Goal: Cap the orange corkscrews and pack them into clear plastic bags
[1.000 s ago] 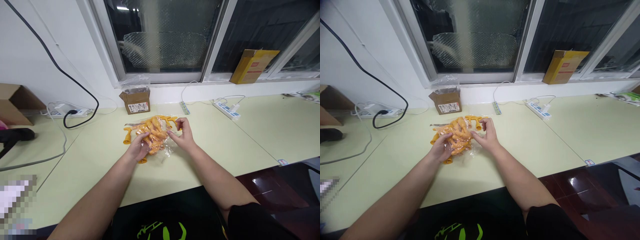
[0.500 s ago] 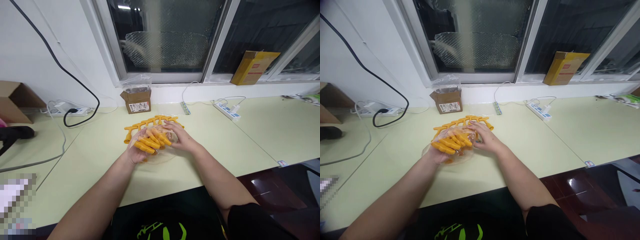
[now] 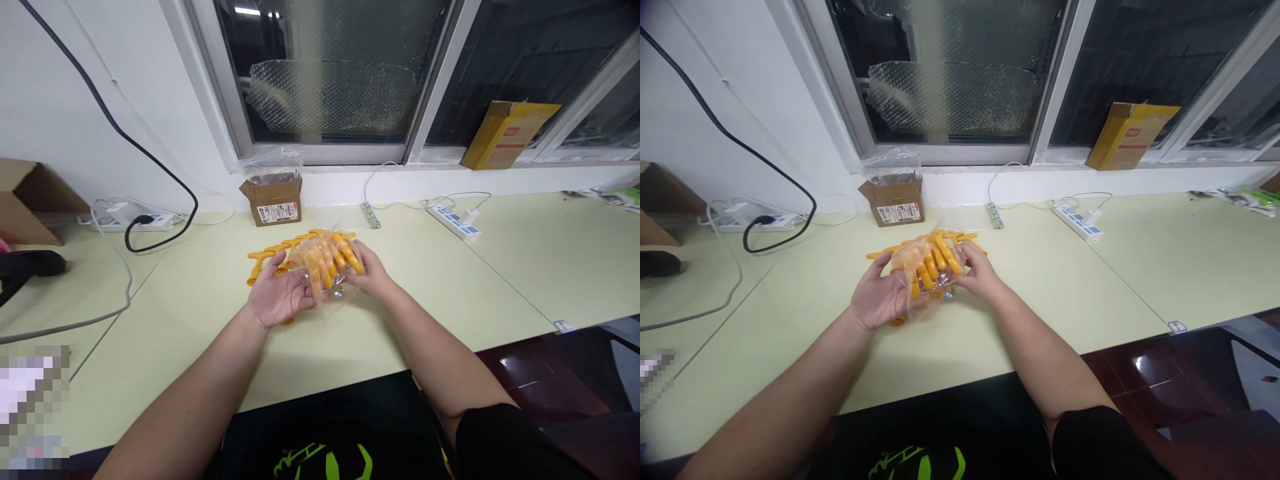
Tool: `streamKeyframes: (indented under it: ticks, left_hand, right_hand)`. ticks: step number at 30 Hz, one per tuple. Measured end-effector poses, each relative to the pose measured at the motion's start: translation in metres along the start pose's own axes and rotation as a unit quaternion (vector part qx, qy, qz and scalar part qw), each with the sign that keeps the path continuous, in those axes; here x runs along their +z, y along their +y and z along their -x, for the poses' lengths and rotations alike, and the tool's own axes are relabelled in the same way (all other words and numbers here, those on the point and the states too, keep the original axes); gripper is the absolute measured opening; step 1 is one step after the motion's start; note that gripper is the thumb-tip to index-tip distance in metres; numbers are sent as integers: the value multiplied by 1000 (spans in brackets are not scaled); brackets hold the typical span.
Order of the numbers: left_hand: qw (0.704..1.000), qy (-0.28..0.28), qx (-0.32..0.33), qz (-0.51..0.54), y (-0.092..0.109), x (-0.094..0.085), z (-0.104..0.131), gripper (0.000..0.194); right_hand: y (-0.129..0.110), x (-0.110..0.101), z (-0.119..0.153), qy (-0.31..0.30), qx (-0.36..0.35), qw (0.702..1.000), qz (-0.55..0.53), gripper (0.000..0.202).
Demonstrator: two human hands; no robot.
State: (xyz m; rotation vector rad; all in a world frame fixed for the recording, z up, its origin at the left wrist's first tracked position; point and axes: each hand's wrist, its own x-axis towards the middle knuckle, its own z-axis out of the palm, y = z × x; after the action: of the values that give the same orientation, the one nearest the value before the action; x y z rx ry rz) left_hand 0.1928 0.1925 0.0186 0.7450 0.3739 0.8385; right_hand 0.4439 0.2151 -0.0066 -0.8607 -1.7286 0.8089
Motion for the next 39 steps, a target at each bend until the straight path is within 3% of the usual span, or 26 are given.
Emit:
streamKeyframes:
  ticks: [2,4,6,8,10,11,15,18,22,27,36,39]
  left_hand:
    - [998,13,-58,-17,2,0,-1,54]
    - [995,59,-51,-65,1,-2,-3,47]
    - [976,144,39,-156,-1,-4,-5,33]
    - [926,220,160,-260,-5,-7,-8,30]
    - [875,240,247,-340,-8,-9,-10,45]
    - [864,225,260,-368,-9,-10,-10,55]
    - [893,134,157,-399,-10,-13,-8,79]
    - [901,140,104,-397,-11,-15,-7,77]
    - [891,174,132,-397,-11,-12,-7,68]
    - [871,200,151,-423,-9,-6,-7,53]
    - [925,113,103,-348,-10,-20,-6,76]
    - [924,111,75,-358,-10,-21,-6,67]
  right_hand:
    - [1,1,-1,17,35,998,-49,55]
    - [2,3,-1,19,68,992,-107,61]
    - [3,4,-2,11,92,983,-156,61]
    - [2,5,-3,-2,102,975,-195,61]
    - [0,6,-2,-26,102,969,-225,62]
    - [-2,7,-2,-43,103,965,-236,61]
    - [-8,13,0,-98,118,956,-252,57]
    - [-8,16,1,-105,123,948,-274,60]
    - [-1,18,2,-127,157,934,-295,69]
    - [1,16,2,-136,192,924,-303,64]
    - [-11,4,1,-148,168,942,-251,61]
    - [-12,5,2,-162,156,945,-237,61]
